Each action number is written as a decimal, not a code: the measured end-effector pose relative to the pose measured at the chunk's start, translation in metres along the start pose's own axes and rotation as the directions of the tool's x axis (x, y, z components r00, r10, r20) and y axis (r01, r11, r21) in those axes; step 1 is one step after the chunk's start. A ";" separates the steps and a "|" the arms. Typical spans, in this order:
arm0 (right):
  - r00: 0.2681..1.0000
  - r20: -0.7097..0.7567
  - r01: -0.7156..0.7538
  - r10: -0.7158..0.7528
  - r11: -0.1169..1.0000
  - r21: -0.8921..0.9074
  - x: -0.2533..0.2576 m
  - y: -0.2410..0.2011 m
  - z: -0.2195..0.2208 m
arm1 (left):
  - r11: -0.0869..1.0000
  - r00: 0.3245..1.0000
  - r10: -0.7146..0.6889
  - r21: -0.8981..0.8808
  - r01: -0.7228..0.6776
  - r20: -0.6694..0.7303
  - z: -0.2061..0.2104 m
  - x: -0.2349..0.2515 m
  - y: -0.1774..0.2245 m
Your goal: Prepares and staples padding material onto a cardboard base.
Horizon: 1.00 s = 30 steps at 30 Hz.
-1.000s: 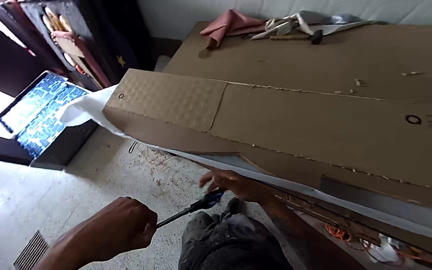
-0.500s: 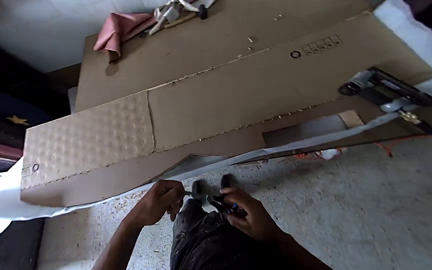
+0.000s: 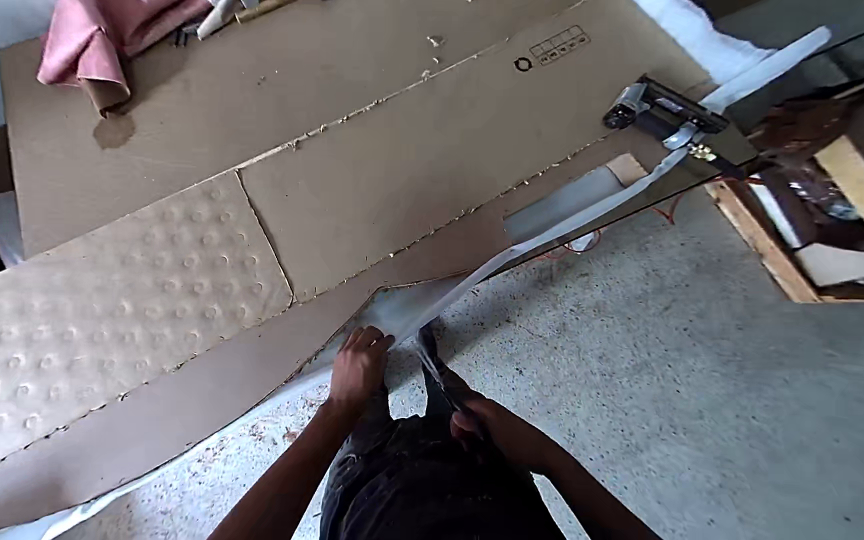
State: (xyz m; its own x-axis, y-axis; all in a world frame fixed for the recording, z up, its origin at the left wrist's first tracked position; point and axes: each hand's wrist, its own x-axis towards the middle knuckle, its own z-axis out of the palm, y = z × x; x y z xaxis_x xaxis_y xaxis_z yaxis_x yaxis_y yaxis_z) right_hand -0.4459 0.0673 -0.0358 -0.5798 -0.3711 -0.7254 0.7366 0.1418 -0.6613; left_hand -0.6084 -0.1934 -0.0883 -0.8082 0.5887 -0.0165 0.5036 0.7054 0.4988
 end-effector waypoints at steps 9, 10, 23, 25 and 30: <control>0.985 -0.175 0.044 0.009 0.954 0.297 0.073 -0.020 0.037 | 0.989 0.993 0.062 -0.129 -0.075 -0.102 -0.007 -0.003 -0.009; 0.981 -0.192 0.055 0.002 0.955 0.290 0.071 -0.021 0.037 | 0.987 0.993 0.055 -0.142 -0.070 -0.104 -0.008 -0.001 -0.010; 0.964 -0.266 0.110 -0.012 0.929 0.355 0.104 -0.039 0.032 | 0.961 0.989 -0.026 -0.276 -0.016 -0.145 -0.026 -0.001 -0.011; 0.962 -0.271 0.125 -0.029 0.930 0.345 0.107 -0.041 0.029 | 0.951 0.985 -0.034 -0.308 -0.019 -0.168 -0.031 0.001 -0.010; 0.970 -0.239 0.131 -0.046 0.927 0.351 0.111 -0.043 0.022 | 0.936 0.980 -0.069 -0.353 -0.001 -0.187 -0.042 0.005 -0.013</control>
State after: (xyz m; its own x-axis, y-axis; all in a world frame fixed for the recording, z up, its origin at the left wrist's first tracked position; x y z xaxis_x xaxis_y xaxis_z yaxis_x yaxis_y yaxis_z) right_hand -0.5344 -0.0003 -0.0841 -0.6797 -0.1469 -0.7187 0.7294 -0.2397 -0.6408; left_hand -0.6318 -0.2164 -0.0585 -0.8838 0.4544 0.1112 0.3645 0.5199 0.7726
